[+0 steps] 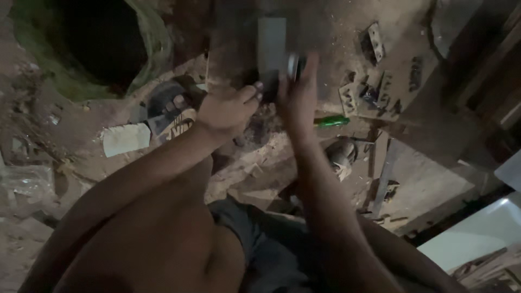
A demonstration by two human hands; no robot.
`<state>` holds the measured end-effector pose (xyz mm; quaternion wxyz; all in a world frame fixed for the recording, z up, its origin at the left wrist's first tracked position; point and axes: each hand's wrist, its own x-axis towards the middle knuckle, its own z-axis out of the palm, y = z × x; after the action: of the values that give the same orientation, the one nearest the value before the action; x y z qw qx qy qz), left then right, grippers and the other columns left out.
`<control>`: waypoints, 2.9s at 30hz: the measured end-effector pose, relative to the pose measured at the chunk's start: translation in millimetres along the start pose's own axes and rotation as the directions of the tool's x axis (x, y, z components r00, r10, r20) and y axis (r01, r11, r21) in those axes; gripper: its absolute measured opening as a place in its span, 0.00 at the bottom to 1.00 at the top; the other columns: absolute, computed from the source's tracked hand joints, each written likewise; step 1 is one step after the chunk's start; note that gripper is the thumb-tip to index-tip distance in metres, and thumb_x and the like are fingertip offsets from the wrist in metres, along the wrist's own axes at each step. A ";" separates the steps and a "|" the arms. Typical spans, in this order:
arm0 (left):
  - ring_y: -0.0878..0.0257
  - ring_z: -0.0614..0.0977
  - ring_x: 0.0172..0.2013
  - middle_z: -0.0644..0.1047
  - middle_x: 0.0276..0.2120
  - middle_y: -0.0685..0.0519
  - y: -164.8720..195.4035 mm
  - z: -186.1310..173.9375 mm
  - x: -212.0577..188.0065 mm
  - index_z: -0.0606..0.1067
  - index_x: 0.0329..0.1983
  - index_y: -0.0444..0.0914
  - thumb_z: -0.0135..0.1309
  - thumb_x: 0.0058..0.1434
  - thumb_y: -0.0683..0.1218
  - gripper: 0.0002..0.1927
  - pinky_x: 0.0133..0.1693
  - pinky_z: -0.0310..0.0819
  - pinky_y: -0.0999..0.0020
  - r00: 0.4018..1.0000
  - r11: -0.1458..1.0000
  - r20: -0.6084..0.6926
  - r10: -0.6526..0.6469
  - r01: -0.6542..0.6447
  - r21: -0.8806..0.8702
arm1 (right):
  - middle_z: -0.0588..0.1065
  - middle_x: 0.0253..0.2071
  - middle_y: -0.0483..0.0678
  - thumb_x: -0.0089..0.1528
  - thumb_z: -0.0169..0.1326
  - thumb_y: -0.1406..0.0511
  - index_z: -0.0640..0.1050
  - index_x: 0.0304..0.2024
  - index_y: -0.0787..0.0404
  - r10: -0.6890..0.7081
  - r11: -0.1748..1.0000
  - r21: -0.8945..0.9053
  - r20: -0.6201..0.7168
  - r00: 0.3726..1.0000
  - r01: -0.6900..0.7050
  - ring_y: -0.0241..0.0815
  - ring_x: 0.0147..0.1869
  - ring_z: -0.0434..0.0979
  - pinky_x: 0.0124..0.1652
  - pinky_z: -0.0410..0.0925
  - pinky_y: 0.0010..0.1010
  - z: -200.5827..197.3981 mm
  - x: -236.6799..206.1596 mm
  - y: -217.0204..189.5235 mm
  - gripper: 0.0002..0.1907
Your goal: The person rubs a metal hinge against a sharpening stone placed on the floor. They pick up the metal part to check its surface, apply liquid to the stone, and continue to sharpen the hinge by hand.
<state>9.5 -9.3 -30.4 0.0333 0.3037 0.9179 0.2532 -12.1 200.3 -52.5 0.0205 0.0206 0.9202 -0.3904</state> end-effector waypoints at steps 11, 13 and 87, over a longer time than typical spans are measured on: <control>0.58 0.82 0.38 0.77 0.53 0.56 0.7 12.4 -6.8 0.81 0.46 0.40 0.52 0.70 0.44 0.08 0.32 0.79 0.62 0.998 0.997 -0.018 -0.059 0.058 -0.056 | 0.72 0.61 0.65 0.76 0.49 0.65 0.55 0.75 0.69 0.181 0.982 -0.066 0.086 0.980 -0.176 0.63 0.60 0.78 0.59 0.72 0.47 -3.9 -46.4 3.9 0.30; 0.58 0.82 0.37 0.78 0.54 0.55 0.8 13.7 -7.1 0.81 0.47 0.41 0.52 0.68 0.44 0.09 0.28 0.78 0.63 0.997 0.997 -0.038 -0.066 0.065 -0.029 | 0.68 0.65 0.69 0.75 0.51 0.66 0.53 0.75 0.70 0.064 0.991 -0.122 0.074 0.995 -0.055 0.67 0.65 0.74 0.61 0.70 0.48 -4.0 -45.9 7.9 0.32; 0.43 0.82 0.41 0.79 0.43 0.44 -65.8 48.0 -132.6 0.78 0.43 0.39 0.52 0.64 0.46 0.09 0.42 0.78 0.50 0.747 0.862 -0.503 -0.434 0.182 -0.474 | 0.77 0.50 0.44 0.65 0.59 0.73 0.72 0.64 0.65 -0.349 0.932 0.110 0.014 0.937 0.345 0.33 0.39 0.75 0.36 0.68 0.21 -96.1 64.0 -229.1 0.24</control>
<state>92.1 -109.3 -116.3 -0.1528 0.0363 0.8484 0.5056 -90.4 111.8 175.2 -0.0344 -0.1475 0.8869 -0.4364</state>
